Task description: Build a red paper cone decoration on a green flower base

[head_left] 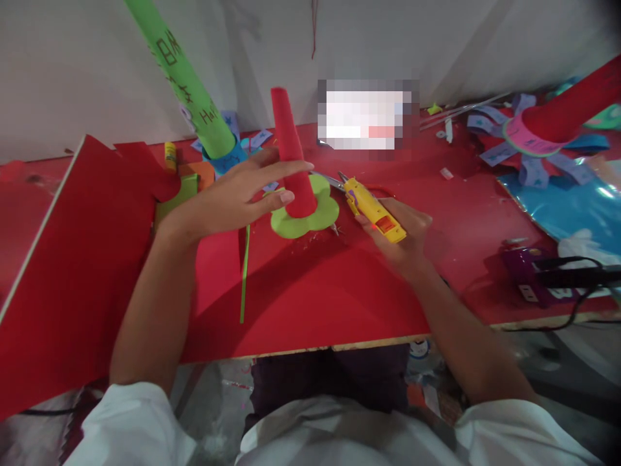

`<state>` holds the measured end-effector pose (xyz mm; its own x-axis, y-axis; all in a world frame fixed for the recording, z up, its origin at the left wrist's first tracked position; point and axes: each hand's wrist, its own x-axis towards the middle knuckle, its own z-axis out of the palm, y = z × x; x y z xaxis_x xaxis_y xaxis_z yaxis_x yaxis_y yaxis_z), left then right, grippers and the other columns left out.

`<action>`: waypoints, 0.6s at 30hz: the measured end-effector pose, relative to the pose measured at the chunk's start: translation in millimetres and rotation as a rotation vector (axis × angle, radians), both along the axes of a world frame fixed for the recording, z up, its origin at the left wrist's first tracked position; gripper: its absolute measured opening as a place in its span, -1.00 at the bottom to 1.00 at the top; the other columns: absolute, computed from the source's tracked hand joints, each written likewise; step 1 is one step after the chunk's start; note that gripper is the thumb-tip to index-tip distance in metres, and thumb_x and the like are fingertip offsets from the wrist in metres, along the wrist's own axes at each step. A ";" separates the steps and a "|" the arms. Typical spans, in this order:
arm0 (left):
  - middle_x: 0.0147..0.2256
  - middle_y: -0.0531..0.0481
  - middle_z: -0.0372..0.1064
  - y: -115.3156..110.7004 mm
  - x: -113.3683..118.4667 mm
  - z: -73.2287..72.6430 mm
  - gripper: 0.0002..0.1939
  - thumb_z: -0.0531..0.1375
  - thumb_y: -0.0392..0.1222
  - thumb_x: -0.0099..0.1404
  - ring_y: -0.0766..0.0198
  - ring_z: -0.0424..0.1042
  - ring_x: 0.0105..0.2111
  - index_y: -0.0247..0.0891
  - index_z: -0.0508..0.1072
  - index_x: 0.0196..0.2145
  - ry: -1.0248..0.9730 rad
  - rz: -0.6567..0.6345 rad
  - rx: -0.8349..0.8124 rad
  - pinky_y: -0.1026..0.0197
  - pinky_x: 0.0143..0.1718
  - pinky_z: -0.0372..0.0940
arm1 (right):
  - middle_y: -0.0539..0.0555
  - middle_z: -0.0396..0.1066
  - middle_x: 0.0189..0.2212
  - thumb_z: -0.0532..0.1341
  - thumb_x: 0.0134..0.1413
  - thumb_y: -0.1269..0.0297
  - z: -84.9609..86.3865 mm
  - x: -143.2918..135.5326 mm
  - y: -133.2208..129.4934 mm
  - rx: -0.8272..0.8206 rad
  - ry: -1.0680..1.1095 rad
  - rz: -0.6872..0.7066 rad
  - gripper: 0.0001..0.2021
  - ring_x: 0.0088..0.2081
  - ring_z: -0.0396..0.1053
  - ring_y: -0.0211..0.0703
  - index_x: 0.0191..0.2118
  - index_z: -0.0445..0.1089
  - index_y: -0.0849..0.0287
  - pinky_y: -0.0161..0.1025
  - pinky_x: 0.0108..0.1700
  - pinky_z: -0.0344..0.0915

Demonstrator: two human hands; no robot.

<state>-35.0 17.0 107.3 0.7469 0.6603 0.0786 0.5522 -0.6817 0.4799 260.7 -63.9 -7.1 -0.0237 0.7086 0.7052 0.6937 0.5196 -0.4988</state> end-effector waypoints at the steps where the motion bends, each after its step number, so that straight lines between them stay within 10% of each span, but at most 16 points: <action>1: 0.23 -0.12 0.36 -0.2 0.5 1.0 -0.47 -0.01 0.21 0.55 -0.07 0.26 0.32 -0.09 0.42 0.26 0.011 -0.013 -0.006 -0.18 0.38 0.15 | 0.11 0.62 -0.32 0.36 0.27 0.05 0.5 0.3 -0.4 -0.006 -0.003 -0.003 -0.78 -0.36 0.56 -0.09 -0.17 0.51 0.08 -0.17 -0.32 0.43; 11: -0.02 -0.10 0.47 12.8 20.9 -36.3 -0.64 0.13 0.23 0.47 0.04 0.42 0.11 -0.11 0.43 -0.19 -0.316 0.062 0.111 -0.07 0.16 0.33 | 0.09 0.61 -0.33 0.32 0.30 0.02 0.3 0.2 1.7 -0.034 -0.047 -0.033 -0.79 -0.37 0.56 -0.08 -0.17 0.50 0.05 -0.15 -0.33 0.43; 18: -0.03 -0.12 0.47 9.9 57.0 -71.7 -0.61 0.14 0.22 0.49 0.21 0.49 -0.03 -0.14 0.30 0.00 -0.473 0.380 0.117 0.11 -0.08 0.39 | 0.08 0.60 -0.33 0.34 0.28 0.10 -2.8 0.8 2.8 0.028 -0.050 -0.029 -0.83 -0.36 0.55 -0.08 -0.14 0.50 0.06 -0.16 -0.29 0.43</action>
<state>22.0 26.9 35.6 0.3272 0.8405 0.4319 0.5125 -0.5419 0.6662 261.6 -61.2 -10.0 -0.0394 0.6893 0.7234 0.7325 0.5124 -0.4483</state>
